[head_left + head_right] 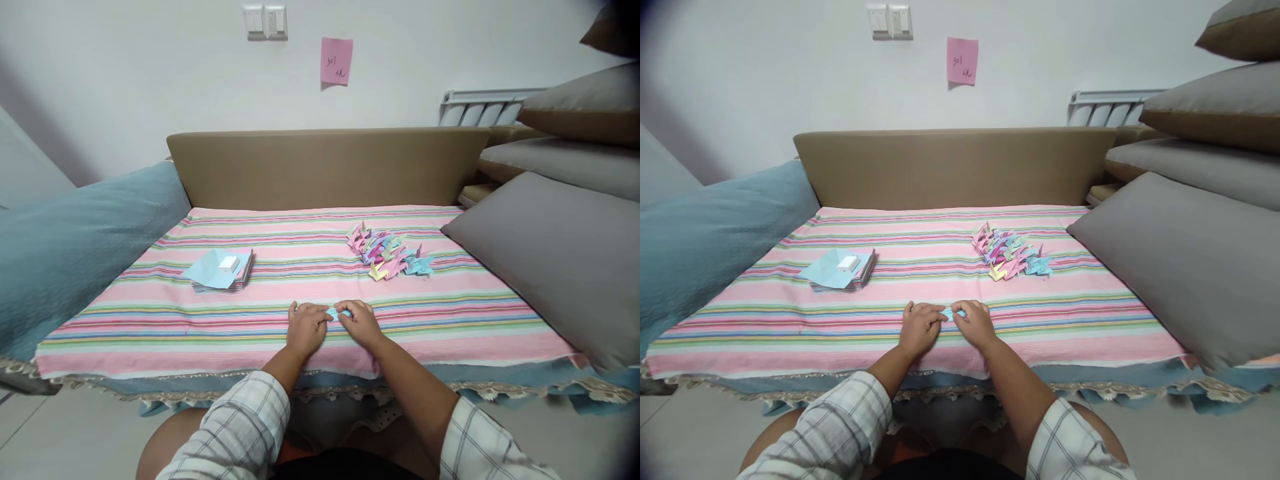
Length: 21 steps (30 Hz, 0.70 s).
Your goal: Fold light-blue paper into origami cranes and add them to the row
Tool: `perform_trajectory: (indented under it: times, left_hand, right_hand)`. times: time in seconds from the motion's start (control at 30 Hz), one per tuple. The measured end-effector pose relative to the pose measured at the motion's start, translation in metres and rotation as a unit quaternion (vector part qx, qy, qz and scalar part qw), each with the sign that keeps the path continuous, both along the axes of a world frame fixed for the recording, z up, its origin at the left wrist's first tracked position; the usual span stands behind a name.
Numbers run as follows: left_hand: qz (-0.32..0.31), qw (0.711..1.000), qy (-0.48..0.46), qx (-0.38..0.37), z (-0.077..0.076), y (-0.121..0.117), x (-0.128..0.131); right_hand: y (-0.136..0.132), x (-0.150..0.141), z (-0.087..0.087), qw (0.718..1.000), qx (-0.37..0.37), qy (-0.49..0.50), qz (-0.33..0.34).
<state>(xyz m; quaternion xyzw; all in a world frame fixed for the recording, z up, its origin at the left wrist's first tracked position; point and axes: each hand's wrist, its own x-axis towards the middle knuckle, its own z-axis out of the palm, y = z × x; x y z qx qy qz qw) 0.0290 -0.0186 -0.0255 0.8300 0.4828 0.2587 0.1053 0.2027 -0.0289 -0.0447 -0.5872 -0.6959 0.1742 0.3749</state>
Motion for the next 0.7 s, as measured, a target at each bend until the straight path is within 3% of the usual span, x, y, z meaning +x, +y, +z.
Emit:
perform_trajectory:
  times: [0.7]
  left_hand:
    - [-0.027, 0.999, 0.025, 0.015, -0.0001, -0.0035, -0.0029]
  right_hand:
    - [-0.0005, 0.0049, -0.0021, 0.999, 0.001, 0.021, 0.025]
